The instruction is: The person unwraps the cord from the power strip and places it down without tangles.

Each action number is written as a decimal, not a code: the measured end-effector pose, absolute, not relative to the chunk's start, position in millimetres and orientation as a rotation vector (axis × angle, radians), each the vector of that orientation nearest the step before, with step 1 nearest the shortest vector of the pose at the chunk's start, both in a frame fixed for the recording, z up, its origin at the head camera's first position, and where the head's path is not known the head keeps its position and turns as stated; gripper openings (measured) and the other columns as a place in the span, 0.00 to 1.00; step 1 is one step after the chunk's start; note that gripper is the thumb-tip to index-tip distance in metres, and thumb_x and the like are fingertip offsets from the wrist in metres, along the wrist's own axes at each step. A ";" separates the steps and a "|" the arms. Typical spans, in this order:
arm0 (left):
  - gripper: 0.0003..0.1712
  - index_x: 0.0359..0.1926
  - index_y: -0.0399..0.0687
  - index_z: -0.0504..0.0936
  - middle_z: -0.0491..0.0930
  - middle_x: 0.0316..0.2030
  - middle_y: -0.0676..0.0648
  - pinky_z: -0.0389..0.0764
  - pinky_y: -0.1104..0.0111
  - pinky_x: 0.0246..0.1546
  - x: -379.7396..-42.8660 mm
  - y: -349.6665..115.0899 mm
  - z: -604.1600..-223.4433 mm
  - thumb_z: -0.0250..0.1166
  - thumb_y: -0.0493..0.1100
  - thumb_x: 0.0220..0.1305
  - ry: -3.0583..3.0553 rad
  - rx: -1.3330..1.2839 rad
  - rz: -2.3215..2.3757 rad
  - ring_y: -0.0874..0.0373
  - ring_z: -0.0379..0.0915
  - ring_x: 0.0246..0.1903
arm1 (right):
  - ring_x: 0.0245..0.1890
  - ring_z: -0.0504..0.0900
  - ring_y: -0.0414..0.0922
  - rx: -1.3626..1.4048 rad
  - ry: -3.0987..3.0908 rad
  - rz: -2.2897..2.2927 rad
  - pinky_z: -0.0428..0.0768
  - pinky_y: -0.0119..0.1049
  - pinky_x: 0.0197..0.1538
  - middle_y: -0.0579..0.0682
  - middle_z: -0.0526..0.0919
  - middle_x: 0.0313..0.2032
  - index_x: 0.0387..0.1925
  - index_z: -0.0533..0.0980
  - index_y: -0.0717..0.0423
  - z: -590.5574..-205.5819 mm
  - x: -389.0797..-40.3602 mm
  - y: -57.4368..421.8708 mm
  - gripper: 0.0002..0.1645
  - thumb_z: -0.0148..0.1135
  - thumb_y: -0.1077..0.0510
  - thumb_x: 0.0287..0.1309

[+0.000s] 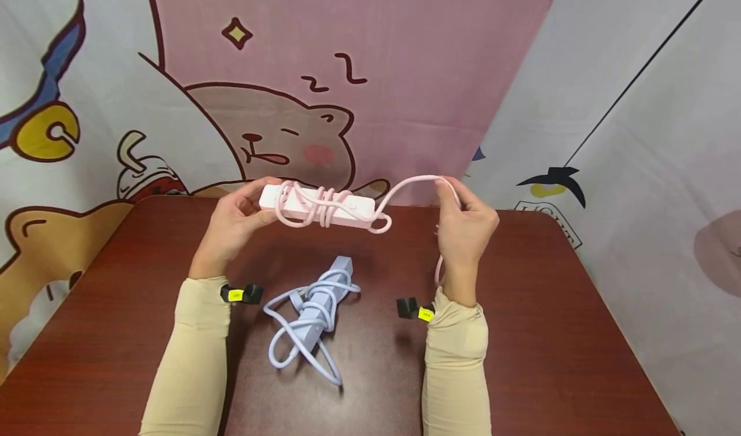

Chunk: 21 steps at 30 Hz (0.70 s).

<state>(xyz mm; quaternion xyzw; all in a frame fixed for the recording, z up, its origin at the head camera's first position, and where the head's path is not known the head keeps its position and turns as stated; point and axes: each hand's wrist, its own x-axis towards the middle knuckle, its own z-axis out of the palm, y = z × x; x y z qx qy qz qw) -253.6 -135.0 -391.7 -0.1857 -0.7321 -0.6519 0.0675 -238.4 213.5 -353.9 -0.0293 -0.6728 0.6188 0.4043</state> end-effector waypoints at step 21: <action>0.30 0.65 0.35 0.74 0.83 0.49 0.55 0.83 0.74 0.44 -249.9 -137.3 -390.0 0.71 0.33 0.63 -2.146 -0.670 -2.106 0.64 0.80 0.42 | 0.29 0.81 0.25 -0.413 -1.858 1.353 0.77 0.21 0.39 0.38 0.89 0.29 0.38 0.90 0.54 -376.6 -250.5 243.9 0.15 0.76 0.48 0.56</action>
